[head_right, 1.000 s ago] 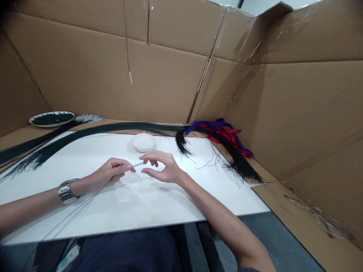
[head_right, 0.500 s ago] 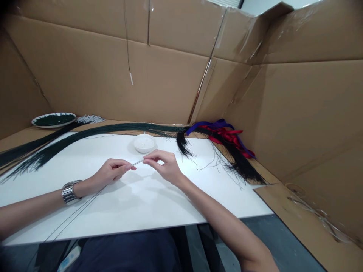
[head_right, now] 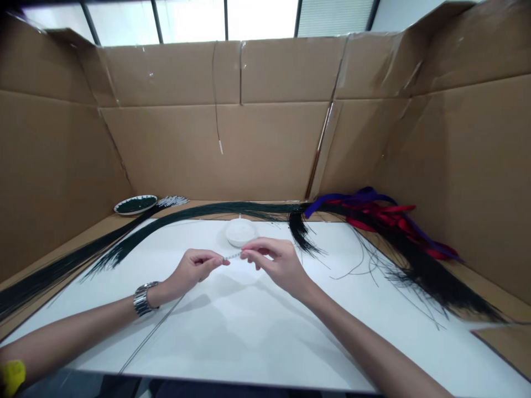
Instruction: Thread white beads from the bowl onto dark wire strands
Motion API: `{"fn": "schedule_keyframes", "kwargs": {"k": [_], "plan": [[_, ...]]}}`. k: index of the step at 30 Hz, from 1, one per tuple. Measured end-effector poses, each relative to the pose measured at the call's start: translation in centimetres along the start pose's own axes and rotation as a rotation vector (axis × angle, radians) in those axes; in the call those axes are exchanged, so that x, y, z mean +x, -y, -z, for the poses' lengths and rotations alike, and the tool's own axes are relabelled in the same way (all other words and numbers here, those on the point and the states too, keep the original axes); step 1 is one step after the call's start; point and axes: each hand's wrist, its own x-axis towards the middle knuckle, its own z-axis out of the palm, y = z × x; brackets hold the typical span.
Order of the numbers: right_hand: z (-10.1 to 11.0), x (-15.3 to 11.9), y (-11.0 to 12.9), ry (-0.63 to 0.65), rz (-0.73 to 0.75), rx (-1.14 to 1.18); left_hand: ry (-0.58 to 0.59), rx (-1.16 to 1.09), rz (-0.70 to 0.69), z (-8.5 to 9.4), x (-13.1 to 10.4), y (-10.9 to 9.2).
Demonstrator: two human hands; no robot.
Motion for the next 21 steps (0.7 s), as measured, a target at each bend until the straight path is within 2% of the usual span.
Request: {"fn": "schedule_keyframes", "kwargs": {"k": [2, 4, 6, 9, 13, 15, 19, 21], "plan": [[0.5, 0.8, -0.2, 0.029, -0.098, -0.011, -0.053, 0.072, -0.018, 0.6, 0.3, -0.6], [0.9, 1.6, 0.0, 0.075, -0.133, -0.058, -0.090, 0.141, -0.041, 1.2, 0.6, -1.2], [1.0, 2.2, 0.9, 0.140, -0.120, -0.164, -0.107, 0.197, -0.063, 1.7, 0.8, -1.7], [0.4, 3.1, 2.8, 0.249, -0.057, -0.330, -0.058, 0.266, -0.075, 2.3, 0.8, -2.7], [-0.8, 4.5, 4.7, 0.462, -0.022, -0.368, -0.016, 0.310, -0.106, 3.0, 0.1, -4.4], [-1.4, 5.4, 5.1, 0.550, -0.010, -0.333, -0.032, 0.318, -0.081, 3.8, -0.7, -4.9], [-3.4, 7.2, 5.1, 0.557, 0.059, -0.326, -0.041, 0.320, 0.047, 5.8, -2.6, -4.8], [-4.8, 8.1, 5.0, 0.614, 0.104, -0.316, -0.043, 0.325, 0.095, 6.9, -3.5, -4.5]]}}
